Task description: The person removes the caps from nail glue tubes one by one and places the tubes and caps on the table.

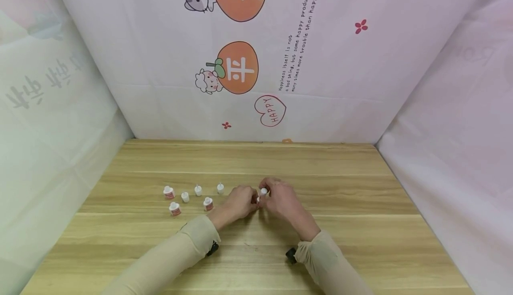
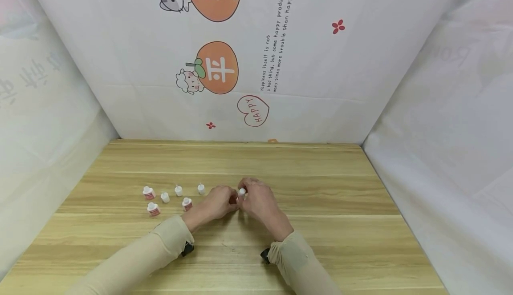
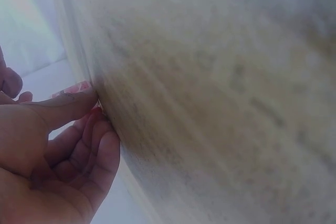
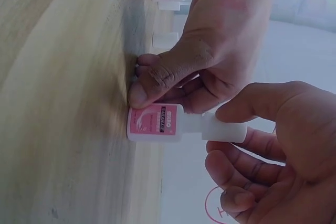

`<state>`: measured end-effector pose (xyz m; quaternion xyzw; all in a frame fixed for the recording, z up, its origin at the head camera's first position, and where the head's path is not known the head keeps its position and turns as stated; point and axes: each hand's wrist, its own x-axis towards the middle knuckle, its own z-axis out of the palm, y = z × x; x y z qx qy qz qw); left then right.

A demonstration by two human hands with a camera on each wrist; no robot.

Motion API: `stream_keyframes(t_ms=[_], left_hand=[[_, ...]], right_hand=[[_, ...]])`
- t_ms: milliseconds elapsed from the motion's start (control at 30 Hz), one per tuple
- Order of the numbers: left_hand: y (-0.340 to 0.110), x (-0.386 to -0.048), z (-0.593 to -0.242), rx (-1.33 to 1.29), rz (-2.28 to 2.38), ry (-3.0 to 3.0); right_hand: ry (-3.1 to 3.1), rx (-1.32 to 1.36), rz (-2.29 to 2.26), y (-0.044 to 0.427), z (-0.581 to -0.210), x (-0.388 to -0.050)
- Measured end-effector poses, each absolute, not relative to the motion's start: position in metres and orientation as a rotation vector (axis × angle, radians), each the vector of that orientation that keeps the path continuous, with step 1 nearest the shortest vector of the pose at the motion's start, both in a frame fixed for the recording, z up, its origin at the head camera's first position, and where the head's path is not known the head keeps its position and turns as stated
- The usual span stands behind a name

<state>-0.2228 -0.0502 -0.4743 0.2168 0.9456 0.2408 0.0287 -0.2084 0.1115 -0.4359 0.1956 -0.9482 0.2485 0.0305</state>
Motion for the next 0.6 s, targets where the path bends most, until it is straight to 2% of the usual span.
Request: stream_keyframes(t_ms=[600], left_hand=[[-0.0495, -0.2211, -0.4759, 0.666, 0.672, 2.958]], right_hand=[[-2.878, 0.528, 0.847, 0.1211, -0.4266, -0.2148]])
